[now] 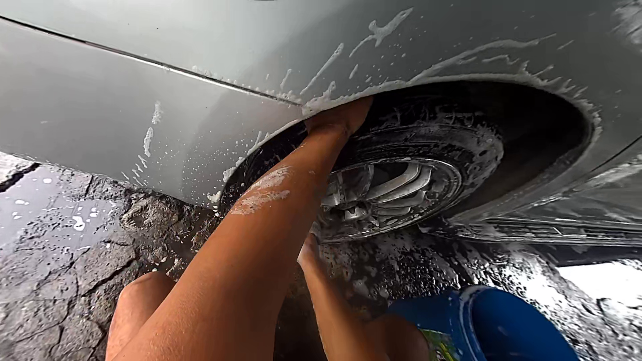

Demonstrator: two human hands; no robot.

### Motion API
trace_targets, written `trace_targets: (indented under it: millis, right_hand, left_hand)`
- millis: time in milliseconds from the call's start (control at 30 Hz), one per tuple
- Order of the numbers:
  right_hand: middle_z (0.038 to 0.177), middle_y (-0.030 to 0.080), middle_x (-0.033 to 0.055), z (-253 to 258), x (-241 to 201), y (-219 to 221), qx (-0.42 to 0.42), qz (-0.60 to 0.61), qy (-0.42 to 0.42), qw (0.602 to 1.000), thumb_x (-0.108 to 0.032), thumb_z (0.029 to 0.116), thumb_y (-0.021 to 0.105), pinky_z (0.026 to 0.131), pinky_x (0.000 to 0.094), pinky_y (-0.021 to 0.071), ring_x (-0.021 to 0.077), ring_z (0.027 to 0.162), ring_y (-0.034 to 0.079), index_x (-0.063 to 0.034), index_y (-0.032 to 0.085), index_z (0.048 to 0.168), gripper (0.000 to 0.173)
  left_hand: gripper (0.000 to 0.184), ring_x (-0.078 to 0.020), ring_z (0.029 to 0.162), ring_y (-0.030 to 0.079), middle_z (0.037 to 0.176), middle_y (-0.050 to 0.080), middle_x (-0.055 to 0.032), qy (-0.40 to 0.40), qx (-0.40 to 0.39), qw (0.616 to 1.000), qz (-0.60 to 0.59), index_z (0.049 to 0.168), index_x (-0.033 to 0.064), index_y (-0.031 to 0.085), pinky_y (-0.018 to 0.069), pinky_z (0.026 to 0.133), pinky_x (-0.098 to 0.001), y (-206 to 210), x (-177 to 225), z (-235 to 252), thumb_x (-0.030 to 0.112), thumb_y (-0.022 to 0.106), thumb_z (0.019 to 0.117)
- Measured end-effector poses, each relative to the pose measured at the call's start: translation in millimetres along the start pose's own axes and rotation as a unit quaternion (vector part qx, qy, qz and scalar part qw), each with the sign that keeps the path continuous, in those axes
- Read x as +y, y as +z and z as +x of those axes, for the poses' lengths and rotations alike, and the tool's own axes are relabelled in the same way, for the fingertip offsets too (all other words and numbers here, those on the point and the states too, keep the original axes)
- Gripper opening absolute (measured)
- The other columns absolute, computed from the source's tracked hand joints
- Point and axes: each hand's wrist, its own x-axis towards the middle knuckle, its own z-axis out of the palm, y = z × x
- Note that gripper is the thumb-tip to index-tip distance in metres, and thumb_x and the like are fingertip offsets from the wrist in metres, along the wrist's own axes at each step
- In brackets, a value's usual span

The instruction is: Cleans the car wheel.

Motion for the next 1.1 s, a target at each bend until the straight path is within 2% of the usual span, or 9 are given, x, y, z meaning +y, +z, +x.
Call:
trace_targets:
  millis: [133, 267, 433, 567, 667, 767, 867, 1000, 1100]
  right_hand:
    - [0.133, 0.064, 0.0248, -6, -7, -21, -0.065, -0.14, 0.027, 0.988, -0.036, 0.1045, 0.056, 0.108, 0.0591, 0.044, 0.04, 0.13, 0.058, 0.0028, 0.067, 0.127, 0.046]
    - [0.121, 0.07, 0.025, 33, 27, -3, -0.02, -0.077, 0.052, 0.995, -0.044, 0.1061, 0.049, 0.1, 0.0638, 0.0473, 0.0424, 0.121, 0.063, 0.0018, 0.074, 0.111, 0.053]
    - [0.088, 0.066, 0.0219, 21, 25, -13, 0.031, 0.112, -0.034, 0.993, -0.036, 0.1046, 0.053, 0.077, 0.0559, 0.0535, 0.0351, 0.082, 0.066, 0.004, 0.068, 0.092, 0.045]
    - [0.113, 0.069, 0.0283, 29, 21, -25, 0.011, 0.008, 0.039, 0.999, -0.043, 0.1043, 0.053, 0.094, 0.0654, 0.0495, 0.0442, 0.113, 0.065, 0.0058, 0.071, 0.103, 0.052]
    - [0.113, 0.069, 0.0281, 23, 7, -20, -0.01, 0.072, 0.036, 0.997, -0.038, 0.1053, 0.051, 0.097, 0.0631, 0.0483, 0.0428, 0.114, 0.064, 0.007, 0.071, 0.104, 0.049]
    - [0.094, 0.068, 0.0233, 22, 11, -15, 0.047, 0.146, 0.004, 0.988, -0.039, 0.1029, 0.055, 0.081, 0.0583, 0.0534, 0.0369, 0.09, 0.067, 0.0041, 0.069, 0.096, 0.046]
    - [0.114, 0.068, 0.0289, 34, 23, -18, 0.069, 0.145, 0.017, 0.987, -0.037, 0.105, 0.054, 0.099, 0.0643, 0.0473, 0.0433, 0.114, 0.064, 0.0063, 0.07, 0.111, 0.047]
    - [0.109, 0.07, 0.025, 27, 22, -2, -0.021, 0.107, 0.007, 0.994, -0.039, 0.1034, 0.056, 0.095, 0.0588, 0.0523, 0.0382, 0.105, 0.067, 0.0027, 0.07, 0.113, 0.046]
    - [0.122, 0.069, 0.0238, 16, -1, -7, -0.055, -0.003, 0.019, 0.998, -0.044, 0.1029, 0.055, 0.102, 0.0606, 0.0478, 0.0392, 0.121, 0.063, 0.0007, 0.071, 0.118, 0.05]
  left_hand:
    - [0.056, -0.0334, 0.145, 0.044, 0.151, 0.054, -0.0154, -0.003, -0.008, 1.0, 0.002, 0.145, 0.0145, 0.058, 0.0293, 0.118, -0.0621, -5, 3, 0, 0.051, 0.046, 0.1037]
    - [0.057, -0.0325, 0.144, 0.045, 0.149, 0.056, -0.0143, -0.003, -0.002, 1.0, 0.026, 0.144, 0.0155, 0.059, 0.031, 0.117, -0.0619, -1, -2, 2, 0.053, 0.044, 0.1034]
    - [0.054, -0.0328, 0.144, 0.045, 0.149, 0.056, -0.0162, -0.006, 0.008, 1.0, 0.025, 0.143, 0.0136, 0.059, 0.0319, 0.116, -0.0615, -3, 1, 1, 0.047, 0.043, 0.1039]
    - [0.054, -0.0316, 0.146, 0.043, 0.151, 0.054, -0.0157, -0.01, -0.006, 1.0, 0.012, 0.145, 0.0135, 0.058, 0.0299, 0.118, -0.0603, -7, 5, 1, 0.047, 0.044, 0.1045]
    - [0.056, -0.0313, 0.146, 0.043, 0.151, 0.054, -0.0152, -0.008, 0.006, 1.0, 0.017, 0.145, 0.0143, 0.058, 0.0299, 0.118, -0.0595, -2, 3, 2, 0.049, 0.043, 0.1041]
    - [0.056, -0.0317, 0.145, 0.044, 0.15, 0.055, -0.0157, -0.005, 0.016, 1.0, 0.013, 0.144, 0.0136, 0.059, 0.0299, 0.118, -0.0594, -1, 4, 3, 0.049, 0.043, 0.104]
    - [0.056, -0.0317, 0.146, 0.044, 0.15, 0.054, -0.0156, -0.002, 0.007, 1.0, 0.021, 0.145, 0.014, 0.058, 0.0299, 0.118, -0.0597, -1, 3, 4, 0.05, 0.041, 0.105]
    - [0.054, -0.0318, 0.145, 0.045, 0.15, 0.055, -0.0157, 0.001, 0.008, 0.999, 0.031, 0.144, 0.0143, 0.059, 0.0304, 0.117, -0.0597, 1, 3, 5, 0.047, 0.043, 0.1044]
    - [0.054, -0.0329, 0.145, 0.045, 0.15, 0.055, -0.016, -0.007, 0.006, 0.999, 0.04, 0.144, 0.0145, 0.059, 0.0308, 0.117, -0.0614, 0, 3, 5, 0.048, 0.043, 0.1041]
